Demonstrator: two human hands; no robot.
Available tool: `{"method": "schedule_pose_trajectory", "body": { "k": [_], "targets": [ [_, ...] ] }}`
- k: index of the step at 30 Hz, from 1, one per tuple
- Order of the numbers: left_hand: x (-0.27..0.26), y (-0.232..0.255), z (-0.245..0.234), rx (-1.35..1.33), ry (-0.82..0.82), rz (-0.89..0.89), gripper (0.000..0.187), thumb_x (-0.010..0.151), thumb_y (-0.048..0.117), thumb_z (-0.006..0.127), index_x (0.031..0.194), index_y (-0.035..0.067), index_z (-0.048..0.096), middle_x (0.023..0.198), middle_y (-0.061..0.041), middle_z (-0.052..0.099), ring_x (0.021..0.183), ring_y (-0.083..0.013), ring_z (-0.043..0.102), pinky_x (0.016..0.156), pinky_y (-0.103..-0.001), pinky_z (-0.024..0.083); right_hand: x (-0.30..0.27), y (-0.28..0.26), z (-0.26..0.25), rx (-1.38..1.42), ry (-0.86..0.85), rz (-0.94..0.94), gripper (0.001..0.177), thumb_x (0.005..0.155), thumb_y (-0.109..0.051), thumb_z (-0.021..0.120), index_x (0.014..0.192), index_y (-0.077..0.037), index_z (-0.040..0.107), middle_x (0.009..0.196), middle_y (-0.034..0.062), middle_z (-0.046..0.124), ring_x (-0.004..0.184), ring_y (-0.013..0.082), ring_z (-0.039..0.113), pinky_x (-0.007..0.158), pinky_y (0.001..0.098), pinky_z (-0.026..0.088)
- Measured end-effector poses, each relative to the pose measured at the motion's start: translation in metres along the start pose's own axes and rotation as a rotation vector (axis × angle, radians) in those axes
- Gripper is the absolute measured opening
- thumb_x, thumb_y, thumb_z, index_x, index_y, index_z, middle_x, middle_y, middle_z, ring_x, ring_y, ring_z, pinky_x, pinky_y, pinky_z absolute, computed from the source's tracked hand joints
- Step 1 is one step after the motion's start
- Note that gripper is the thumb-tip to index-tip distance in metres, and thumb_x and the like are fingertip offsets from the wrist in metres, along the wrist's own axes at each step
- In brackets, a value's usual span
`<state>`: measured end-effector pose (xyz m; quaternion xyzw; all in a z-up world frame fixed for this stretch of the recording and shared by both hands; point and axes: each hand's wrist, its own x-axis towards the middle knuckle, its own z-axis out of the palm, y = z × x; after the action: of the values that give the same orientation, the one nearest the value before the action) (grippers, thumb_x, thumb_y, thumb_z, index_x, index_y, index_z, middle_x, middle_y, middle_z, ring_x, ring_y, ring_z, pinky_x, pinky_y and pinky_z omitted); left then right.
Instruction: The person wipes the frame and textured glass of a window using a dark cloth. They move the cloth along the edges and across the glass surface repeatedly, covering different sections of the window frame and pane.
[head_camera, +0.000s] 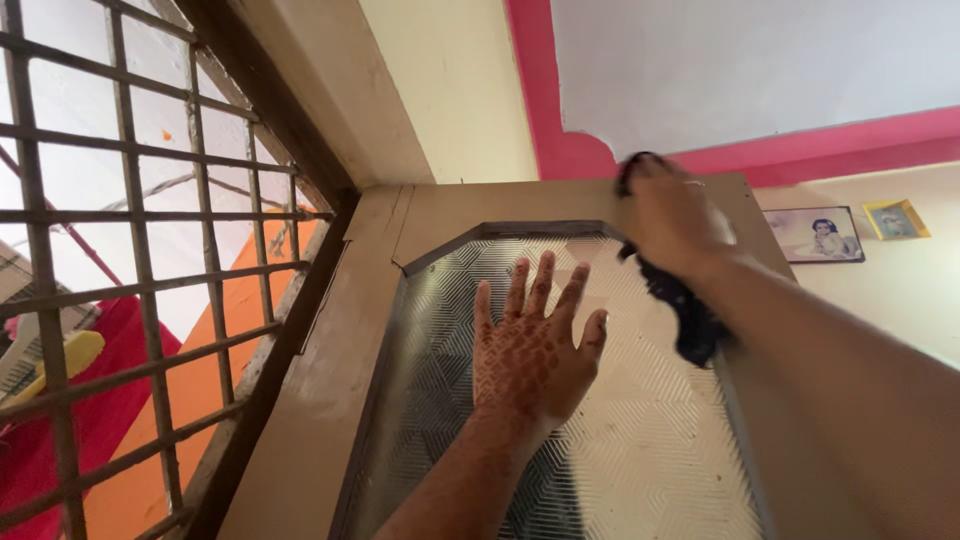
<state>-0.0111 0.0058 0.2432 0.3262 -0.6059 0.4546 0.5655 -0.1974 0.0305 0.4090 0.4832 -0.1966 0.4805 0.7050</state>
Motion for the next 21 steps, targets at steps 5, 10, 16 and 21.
{"method": "schedule_pose_trajectory", "body": {
  "k": [5, 10, 16, 21],
  "targets": [
    [-0.002, 0.001, -0.007, -0.022, -0.038, -0.022, 0.067, 0.099, 0.059, 0.016, 0.16, 0.031, 0.017, 0.17, -0.001, 0.006, 0.156, -0.0232, 0.001, 0.123, -0.055, -0.005, -0.006, 0.019, -0.001, 0.091, -0.042, 0.13, 0.026, 0.089, -0.012, 0.059, 0.108, 0.001, 0.069, 0.123, 0.0214, 0.065, 0.116, 0.043, 0.059, 0.094, 0.0547, 0.049],
    [-0.002, 0.0, -0.004, -0.046, -0.02, -0.006, 0.071, 0.098, 0.056, 0.016, 0.164, 0.03, 0.014, 0.173, -0.002, 0.004, 0.158, -0.0265, -0.002, 0.12, -0.055, -0.006, -0.001, 0.074, 0.009, -0.126, -0.003, 0.266, 0.027, 0.094, -0.022, 0.063, 0.094, 0.003, 0.073, 0.11, 0.0255, 0.068, 0.112, 0.0426, 0.063, 0.1, 0.056, 0.048],
    [-0.003, -0.002, -0.004, -0.04, 0.006, -0.004, 0.07, 0.098, 0.056, 0.017, 0.163, 0.03, 0.015, 0.173, -0.002, 0.006, 0.159, -0.0253, 0.0, 0.12, -0.055, -0.006, 0.016, -0.038, 0.06, -0.024, 0.139, 0.158, 0.033, 0.081, -0.012, 0.063, 0.109, 0.005, 0.068, 0.123, 0.0248, 0.066, 0.112, 0.0454, 0.062, 0.09, 0.0546, 0.052],
    [-0.004, -0.001, -0.013, -0.083, -0.078, -0.035, 0.068, 0.098, 0.057, 0.018, 0.161, 0.031, 0.016, 0.171, -0.001, 0.004, 0.156, -0.0234, -0.001, 0.122, -0.054, -0.007, 0.006, -0.015, 0.018, -0.018, -0.003, 0.134, 0.036, 0.076, -0.009, 0.069, 0.11, 0.003, 0.069, 0.123, 0.022, 0.065, 0.116, 0.0434, 0.062, 0.096, 0.0525, 0.053]
  ]
}}
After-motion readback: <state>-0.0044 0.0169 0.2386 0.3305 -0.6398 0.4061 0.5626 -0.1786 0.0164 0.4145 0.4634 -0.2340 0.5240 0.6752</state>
